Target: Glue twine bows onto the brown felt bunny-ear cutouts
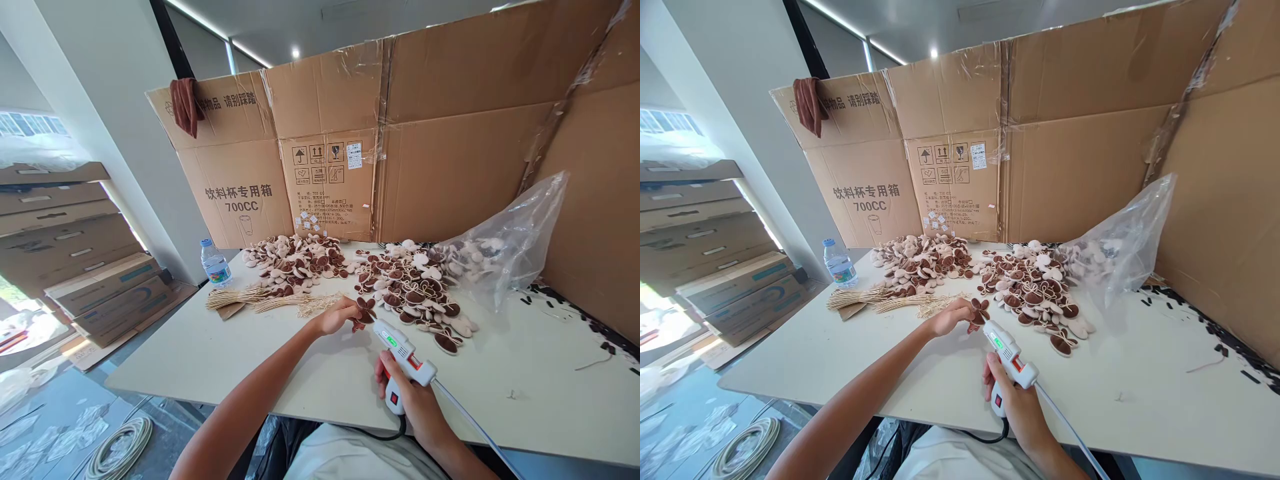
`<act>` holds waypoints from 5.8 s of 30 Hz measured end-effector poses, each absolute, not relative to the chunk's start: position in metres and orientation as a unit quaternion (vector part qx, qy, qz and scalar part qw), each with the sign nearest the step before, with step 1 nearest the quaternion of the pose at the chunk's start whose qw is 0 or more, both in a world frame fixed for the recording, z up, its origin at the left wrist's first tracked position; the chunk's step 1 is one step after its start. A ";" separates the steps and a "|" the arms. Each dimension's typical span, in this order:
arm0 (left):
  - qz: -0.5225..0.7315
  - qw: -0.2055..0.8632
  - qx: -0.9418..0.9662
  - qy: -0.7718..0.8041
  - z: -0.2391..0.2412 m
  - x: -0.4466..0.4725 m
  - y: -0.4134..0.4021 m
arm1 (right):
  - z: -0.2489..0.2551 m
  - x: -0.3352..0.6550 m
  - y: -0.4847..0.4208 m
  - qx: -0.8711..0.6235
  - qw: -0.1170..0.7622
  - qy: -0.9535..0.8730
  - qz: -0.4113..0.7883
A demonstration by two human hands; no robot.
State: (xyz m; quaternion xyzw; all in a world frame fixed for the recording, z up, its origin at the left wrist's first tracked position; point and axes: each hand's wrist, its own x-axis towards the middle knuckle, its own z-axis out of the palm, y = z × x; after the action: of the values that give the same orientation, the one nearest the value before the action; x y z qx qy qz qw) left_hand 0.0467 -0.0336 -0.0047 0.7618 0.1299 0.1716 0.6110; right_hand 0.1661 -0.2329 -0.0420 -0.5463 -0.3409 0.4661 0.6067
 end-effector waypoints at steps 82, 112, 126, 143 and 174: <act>0.151 0.620 0.764 0.096 -0.002 0.050 -0.039 | -0.054 0.169 -0.232 -0.549 0.614 -0.346 0.449; 0.147 0.618 0.768 0.083 -0.002 0.050 -0.040 | -0.055 0.168 -0.232 -0.550 0.624 -0.325 0.451; 0.150 0.622 0.764 0.085 -0.002 0.051 -0.040 | -0.054 0.168 -0.232 -0.538 0.630 -0.331 0.452; 0.148 0.621 0.764 0.096 0.002 0.051 -0.042 | -0.043 0.166 -0.236 -0.549 0.622 -0.323 0.456; 0.151 0.622 0.762 0.096 0.001 0.051 -0.041 | -0.043 0.166 -0.235 -0.539 0.633 -0.314 0.459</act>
State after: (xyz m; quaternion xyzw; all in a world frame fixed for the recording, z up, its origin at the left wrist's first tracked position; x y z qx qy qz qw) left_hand 0.0510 -0.0414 0.0012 0.7623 0.0959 0.1514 0.6219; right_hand 0.1658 -0.2353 -0.0433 -0.5389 -0.3139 0.4588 0.6329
